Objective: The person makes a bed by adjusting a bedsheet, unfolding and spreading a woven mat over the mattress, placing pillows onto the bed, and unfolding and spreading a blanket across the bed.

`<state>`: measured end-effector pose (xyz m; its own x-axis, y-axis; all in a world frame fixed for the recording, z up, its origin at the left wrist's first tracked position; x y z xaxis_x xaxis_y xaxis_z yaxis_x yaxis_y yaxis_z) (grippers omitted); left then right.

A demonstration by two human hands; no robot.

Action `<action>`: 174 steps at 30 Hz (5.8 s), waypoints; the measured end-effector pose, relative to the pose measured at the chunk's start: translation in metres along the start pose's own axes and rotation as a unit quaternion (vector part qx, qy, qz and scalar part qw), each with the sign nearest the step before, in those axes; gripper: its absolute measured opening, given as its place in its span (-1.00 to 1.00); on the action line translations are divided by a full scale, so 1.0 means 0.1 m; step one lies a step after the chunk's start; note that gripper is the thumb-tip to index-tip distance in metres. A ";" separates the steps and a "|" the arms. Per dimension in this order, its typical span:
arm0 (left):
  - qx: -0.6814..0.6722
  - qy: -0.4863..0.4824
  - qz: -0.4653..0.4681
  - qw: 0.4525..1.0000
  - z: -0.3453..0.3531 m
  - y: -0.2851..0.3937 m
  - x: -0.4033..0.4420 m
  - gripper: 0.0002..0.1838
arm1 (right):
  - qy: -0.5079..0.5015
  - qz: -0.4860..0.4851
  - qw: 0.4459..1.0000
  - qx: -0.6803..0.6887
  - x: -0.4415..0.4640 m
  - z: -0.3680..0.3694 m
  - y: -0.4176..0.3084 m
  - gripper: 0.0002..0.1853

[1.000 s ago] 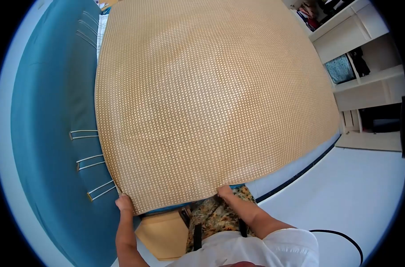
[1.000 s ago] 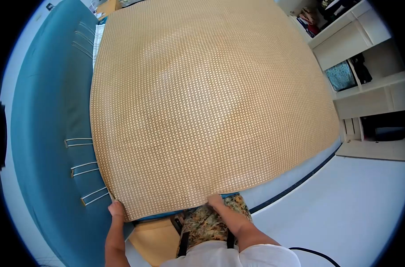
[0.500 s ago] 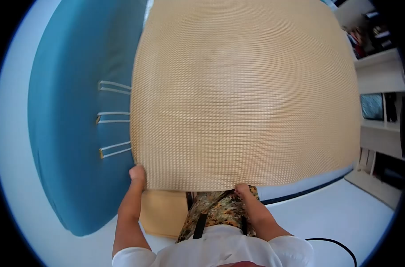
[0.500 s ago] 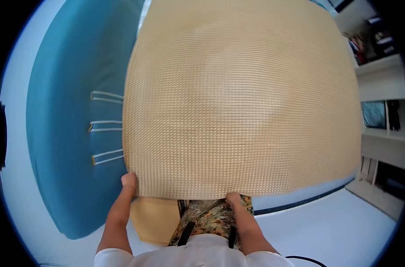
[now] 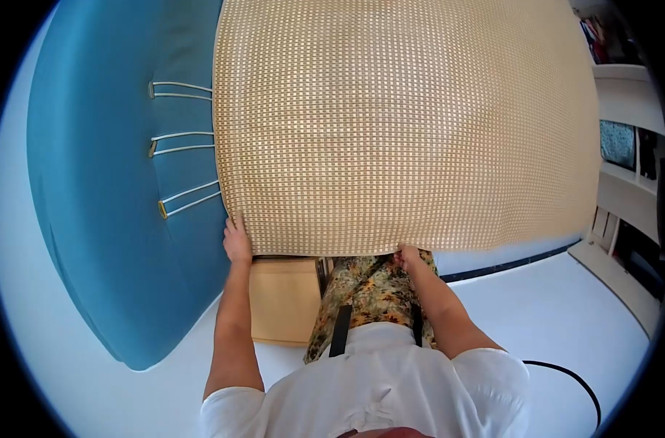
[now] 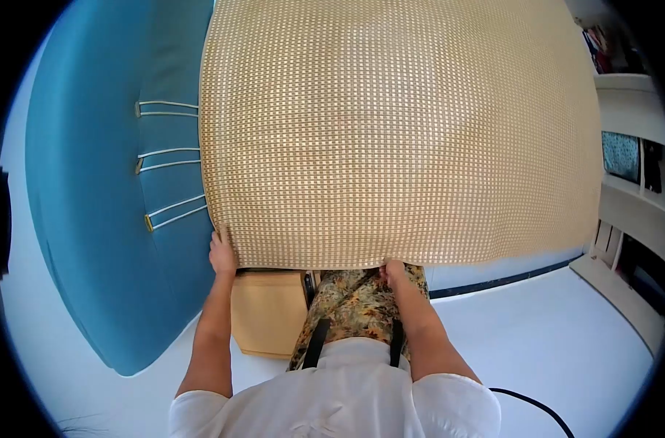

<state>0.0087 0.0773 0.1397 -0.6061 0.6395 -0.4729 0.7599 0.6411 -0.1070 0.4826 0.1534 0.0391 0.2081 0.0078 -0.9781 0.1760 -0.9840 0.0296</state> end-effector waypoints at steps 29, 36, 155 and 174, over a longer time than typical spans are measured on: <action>-0.009 -0.311 0.250 0.917 -0.01 3.32 -1.62 -0.54 | 0.010 -0.243 0.796 0.554 0.15 -4.14 -0.28 -0.37; 0.022 -0.320 0.356 0.878 0.00 5.06 -2.37 -0.53 | -0.022 -0.309 0.842 0.442 -0.10 -5.37 -0.52 -0.49; -0.351 -0.197 -0.043 0.915 -2.25 18.21 -1.12 -0.56 | -0.041 -0.544 0.693 -0.472 0.63 -14.67 -12.66 -0.72; -0.274 -0.194 -0.052 0.941 -3.94 18.52 2.53 -0.53 | -0.057 -0.539 0.603 -0.585 0.21 -12.88 -15.92 -0.73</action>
<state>1.1706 1.5932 0.1663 -0.4587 0.4263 -0.7797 0.4016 0.8821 0.2460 1.4458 1.9493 0.2364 -0.6906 0.4521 -0.5645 0.7219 0.3831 -0.5763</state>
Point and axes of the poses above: each hand's wrist, its own x-axis towards the middle knuckle, its own z-axis out of the palm, y = z × x, the point moved 1 cm from there along x, towards the middle knuckle, and after that the axes turned 6 degrees about -x, right-handed, at the moved point
